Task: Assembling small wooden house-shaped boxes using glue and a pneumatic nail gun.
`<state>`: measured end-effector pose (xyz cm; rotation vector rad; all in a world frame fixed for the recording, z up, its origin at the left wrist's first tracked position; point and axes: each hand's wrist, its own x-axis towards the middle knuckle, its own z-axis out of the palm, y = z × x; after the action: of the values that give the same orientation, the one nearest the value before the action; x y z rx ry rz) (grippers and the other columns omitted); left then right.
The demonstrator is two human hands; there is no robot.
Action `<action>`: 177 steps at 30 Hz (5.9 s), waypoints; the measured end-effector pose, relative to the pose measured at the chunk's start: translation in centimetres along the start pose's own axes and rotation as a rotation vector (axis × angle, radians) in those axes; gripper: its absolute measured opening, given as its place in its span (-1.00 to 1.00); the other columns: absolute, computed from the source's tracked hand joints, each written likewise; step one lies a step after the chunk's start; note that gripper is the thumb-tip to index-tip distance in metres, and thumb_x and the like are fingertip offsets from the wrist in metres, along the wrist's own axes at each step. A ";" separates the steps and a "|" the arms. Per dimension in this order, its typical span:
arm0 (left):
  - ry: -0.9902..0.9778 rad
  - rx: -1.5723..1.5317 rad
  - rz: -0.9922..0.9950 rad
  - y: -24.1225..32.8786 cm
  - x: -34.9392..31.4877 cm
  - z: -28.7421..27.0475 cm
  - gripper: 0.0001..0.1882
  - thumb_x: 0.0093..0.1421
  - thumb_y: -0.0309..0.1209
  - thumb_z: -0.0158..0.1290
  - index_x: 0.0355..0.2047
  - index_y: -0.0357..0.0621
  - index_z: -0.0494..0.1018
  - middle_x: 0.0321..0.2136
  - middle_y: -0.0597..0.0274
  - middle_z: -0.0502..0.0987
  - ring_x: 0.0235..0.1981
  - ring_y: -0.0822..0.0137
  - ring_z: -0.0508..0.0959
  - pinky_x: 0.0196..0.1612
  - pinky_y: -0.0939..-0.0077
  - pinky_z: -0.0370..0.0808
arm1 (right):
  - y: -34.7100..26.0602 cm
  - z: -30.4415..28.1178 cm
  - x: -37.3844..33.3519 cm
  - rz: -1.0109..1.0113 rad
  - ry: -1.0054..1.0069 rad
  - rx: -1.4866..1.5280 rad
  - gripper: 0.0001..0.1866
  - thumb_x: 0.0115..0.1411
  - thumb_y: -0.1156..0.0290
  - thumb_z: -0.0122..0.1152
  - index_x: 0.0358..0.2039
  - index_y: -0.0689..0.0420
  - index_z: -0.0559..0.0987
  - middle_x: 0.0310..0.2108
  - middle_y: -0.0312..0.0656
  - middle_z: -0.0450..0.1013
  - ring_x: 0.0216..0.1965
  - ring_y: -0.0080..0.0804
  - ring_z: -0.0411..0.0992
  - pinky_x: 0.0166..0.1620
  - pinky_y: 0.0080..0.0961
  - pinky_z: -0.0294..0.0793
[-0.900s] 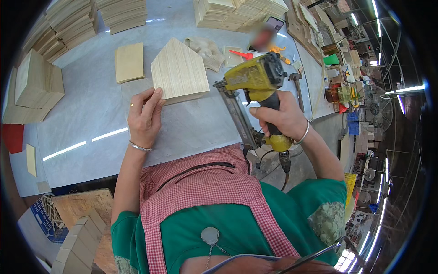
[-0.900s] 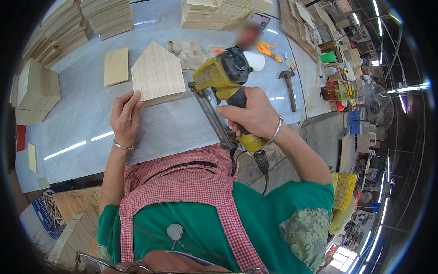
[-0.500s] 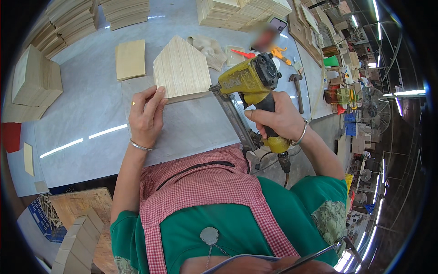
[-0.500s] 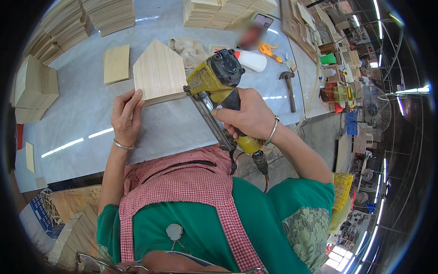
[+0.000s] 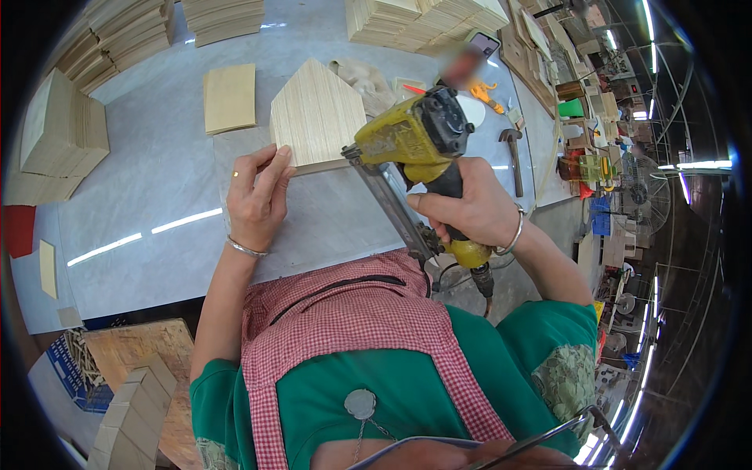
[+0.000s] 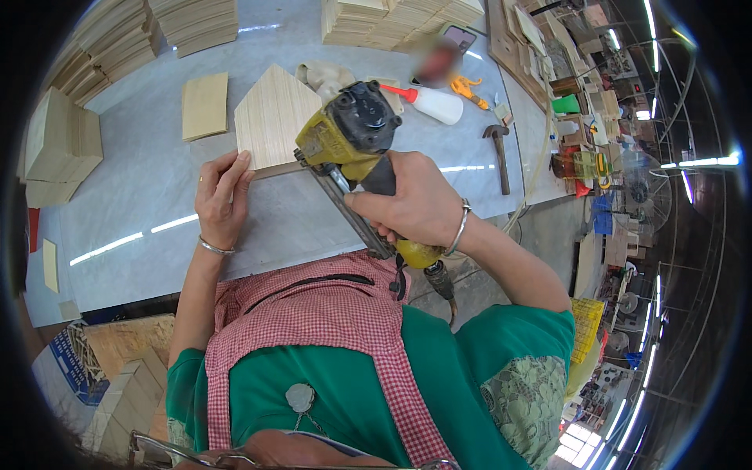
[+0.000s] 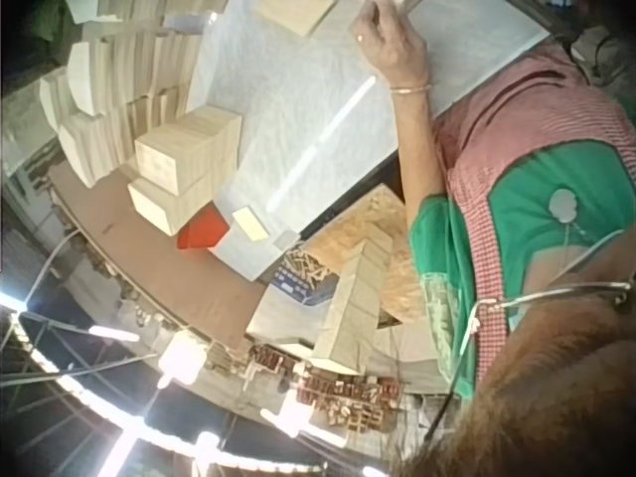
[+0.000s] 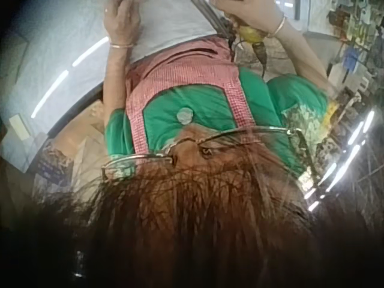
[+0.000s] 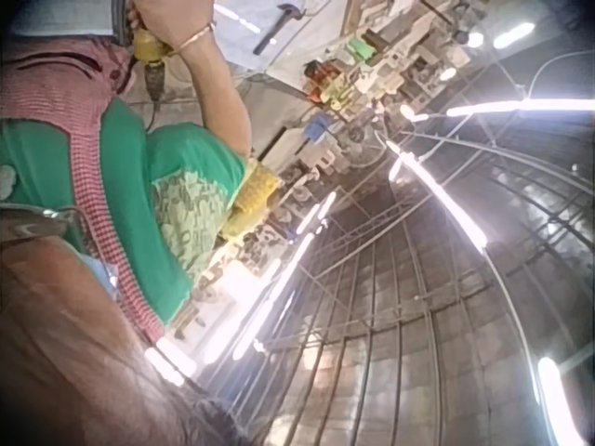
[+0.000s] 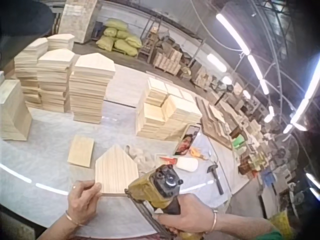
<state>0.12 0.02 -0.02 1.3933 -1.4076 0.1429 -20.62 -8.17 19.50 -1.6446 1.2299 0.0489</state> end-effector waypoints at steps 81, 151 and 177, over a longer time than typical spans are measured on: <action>-0.003 -0.287 -0.435 0.4 -1.9 0.8 -0.89 0.12 -0.46 0.16 -0.43 -0.24 0.48 -0.53 0.19 0.55 -0.58 0.40 0.52 -0.50 0.60 0.43 | 1.9 1.6 -0.2 0.011 0.128 0.025 -0.83 0.06 0.44 0.23 -0.54 0.27 0.47 -0.72 -0.30 0.38 -0.73 -0.62 0.33 -0.62 -0.63 0.32; -0.079 -0.282 -0.184 -0.1 -1.0 -1.3 -0.72 0.17 -0.65 -0.03 -0.13 -0.17 0.51 -0.35 0.20 0.44 -0.39 0.36 0.48 -0.36 0.58 0.42 | -2.8 3.3 0.5 -0.004 -0.016 -0.219 -0.82 0.04 0.44 0.21 -0.43 0.31 0.48 -0.72 -0.29 0.40 -0.71 -0.62 0.36 -0.63 -0.62 0.33; -1.083 0.101 -0.058 -6.4 17.7 7.4 -0.48 0.04 0.02 0.16 -0.69 -0.13 0.25 -0.61 0.29 0.32 -0.52 0.34 0.30 -0.41 0.43 0.28 | 22.8 -6.6 5.9 0.317 0.819 -0.735 -0.35 0.03 0.07 0.22 0.00 0.22 0.27 -0.41 0.07 0.52 -0.37 0.07 0.52 -0.28 -0.11 0.50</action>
<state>5.83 -18.37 6.11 1.6696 -2.2313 -0.6886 -37.64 -15.61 3.57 -2.1648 2.2904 0.0231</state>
